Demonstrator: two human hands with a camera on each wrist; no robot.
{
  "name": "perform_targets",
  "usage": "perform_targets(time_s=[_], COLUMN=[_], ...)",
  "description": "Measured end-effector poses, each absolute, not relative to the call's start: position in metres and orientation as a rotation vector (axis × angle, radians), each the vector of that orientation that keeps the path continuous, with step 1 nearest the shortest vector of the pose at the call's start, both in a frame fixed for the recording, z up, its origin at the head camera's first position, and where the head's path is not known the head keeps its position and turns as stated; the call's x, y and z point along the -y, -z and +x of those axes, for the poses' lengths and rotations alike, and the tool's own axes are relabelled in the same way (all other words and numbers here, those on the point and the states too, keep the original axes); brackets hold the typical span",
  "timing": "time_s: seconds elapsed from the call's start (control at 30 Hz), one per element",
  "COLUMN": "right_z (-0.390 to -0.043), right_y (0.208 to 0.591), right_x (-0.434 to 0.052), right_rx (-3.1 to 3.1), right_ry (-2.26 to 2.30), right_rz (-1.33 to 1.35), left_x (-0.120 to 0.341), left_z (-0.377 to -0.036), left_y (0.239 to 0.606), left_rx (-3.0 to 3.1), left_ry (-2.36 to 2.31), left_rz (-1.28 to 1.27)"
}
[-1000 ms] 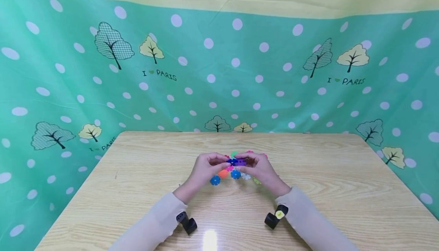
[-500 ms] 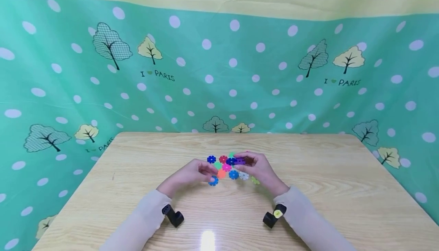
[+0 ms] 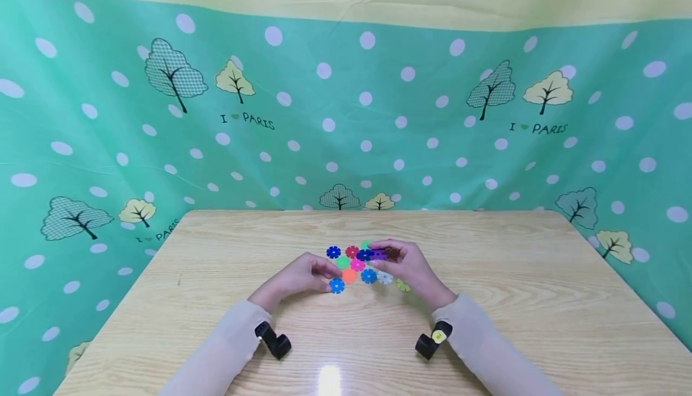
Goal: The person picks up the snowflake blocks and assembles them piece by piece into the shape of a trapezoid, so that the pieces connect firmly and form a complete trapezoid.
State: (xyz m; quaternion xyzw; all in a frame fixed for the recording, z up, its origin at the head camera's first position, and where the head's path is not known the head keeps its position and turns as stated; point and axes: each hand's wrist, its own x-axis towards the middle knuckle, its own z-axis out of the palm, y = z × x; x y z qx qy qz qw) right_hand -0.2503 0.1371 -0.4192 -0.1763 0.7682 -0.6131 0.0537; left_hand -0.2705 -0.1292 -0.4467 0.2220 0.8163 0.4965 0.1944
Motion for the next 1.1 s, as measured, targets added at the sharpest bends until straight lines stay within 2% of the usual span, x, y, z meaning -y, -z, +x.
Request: perform_targets(time_s=[0.4,0.77,1.1], right_z=[-0.232,-0.250,-0.251], right_y=[0.389,0.417,0.417], right_x=[-0.131,-0.137,-0.139], right_rx=[-2.367,-2.335,-2.324], right_ry=[1.817,1.848,1.877], right_rz=[-0.521,-0.510,-0.566], left_x=[0.128,0.126,0.123], left_z=[-0.271,-0.269,-0.266], left_y=[0.447,0.447,0.444], left_rx=[-2.375,-2.366,-2.478], left_ry=[-1.346,-1.348,-1.240], left_rz=[0.673,0.680,0.725])
